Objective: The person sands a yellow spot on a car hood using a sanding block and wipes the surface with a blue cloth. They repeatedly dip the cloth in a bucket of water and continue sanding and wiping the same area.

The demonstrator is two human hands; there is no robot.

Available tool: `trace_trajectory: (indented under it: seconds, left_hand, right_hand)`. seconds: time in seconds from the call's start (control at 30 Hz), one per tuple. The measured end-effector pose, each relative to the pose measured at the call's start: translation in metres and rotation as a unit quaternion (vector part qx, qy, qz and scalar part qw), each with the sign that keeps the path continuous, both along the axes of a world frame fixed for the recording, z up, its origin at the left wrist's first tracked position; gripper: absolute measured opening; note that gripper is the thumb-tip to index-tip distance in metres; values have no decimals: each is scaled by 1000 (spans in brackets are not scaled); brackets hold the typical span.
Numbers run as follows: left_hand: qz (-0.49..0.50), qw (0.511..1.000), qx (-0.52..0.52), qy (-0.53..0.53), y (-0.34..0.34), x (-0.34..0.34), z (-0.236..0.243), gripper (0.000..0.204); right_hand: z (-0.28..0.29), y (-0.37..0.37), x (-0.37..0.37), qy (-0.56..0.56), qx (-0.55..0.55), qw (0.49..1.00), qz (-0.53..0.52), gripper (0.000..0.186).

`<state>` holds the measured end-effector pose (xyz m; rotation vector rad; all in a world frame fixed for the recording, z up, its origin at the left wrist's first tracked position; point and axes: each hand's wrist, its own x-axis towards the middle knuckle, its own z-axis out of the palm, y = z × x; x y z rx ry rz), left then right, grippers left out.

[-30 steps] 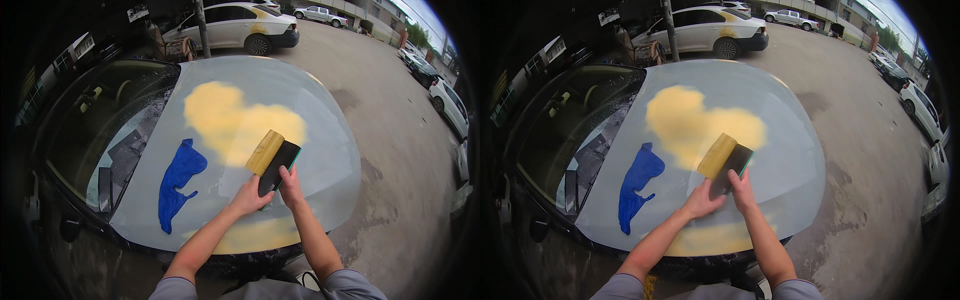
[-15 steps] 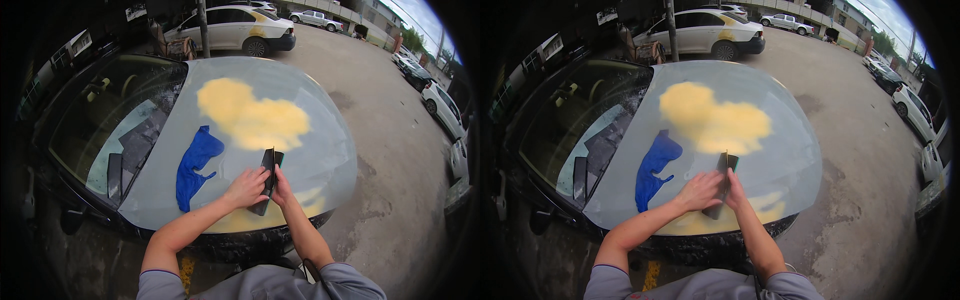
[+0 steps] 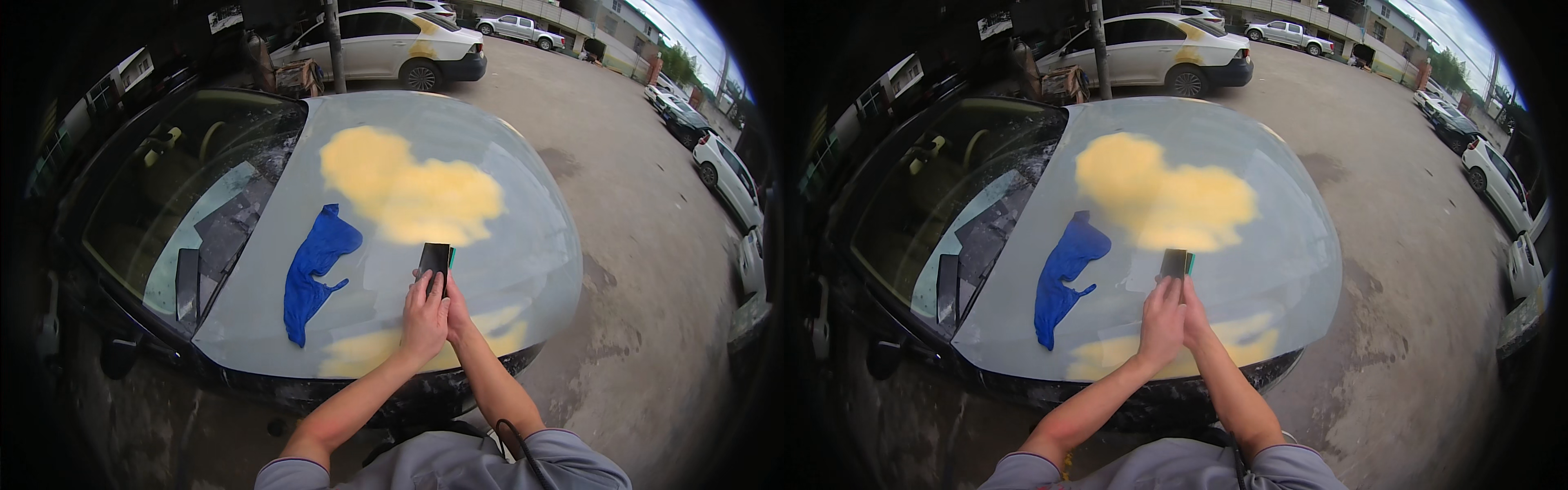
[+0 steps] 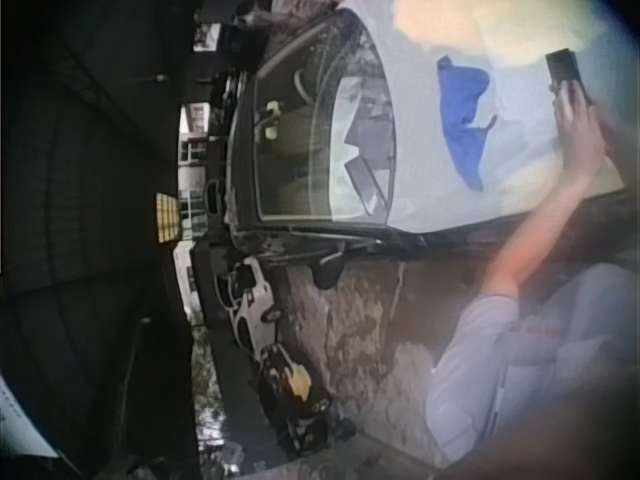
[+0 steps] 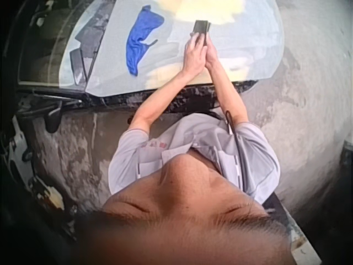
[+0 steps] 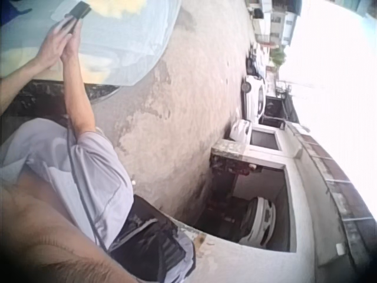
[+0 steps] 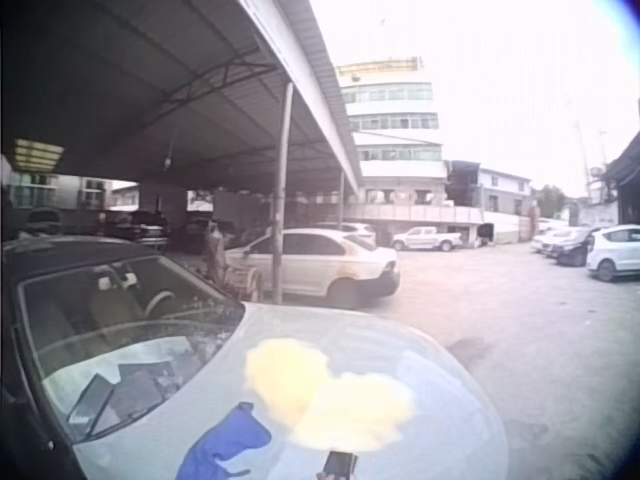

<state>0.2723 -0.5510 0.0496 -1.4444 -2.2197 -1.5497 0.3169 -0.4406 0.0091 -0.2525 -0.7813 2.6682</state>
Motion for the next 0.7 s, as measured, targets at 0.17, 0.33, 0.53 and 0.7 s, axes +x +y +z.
trace_trajectory:
  seconds: [0.17,0.33,0.53,0.7]
  left_hand:
    - [18,995,-30,98,-4,2,16,58]
    - [7,995,13,101,-4,7,49,55]
    - [51,993,92,45,23,-30,62,48]
    - [-124,986,19,-107,32,-80,79,45]
  right_hand:
    - [19,7,8,65,-32,996,46,79]
    - [42,17,23,102,23,991,81,77]
    - [37,35,31,-3,30,996,85,57]
    - [57,43,30,-97,332,938,33,71]
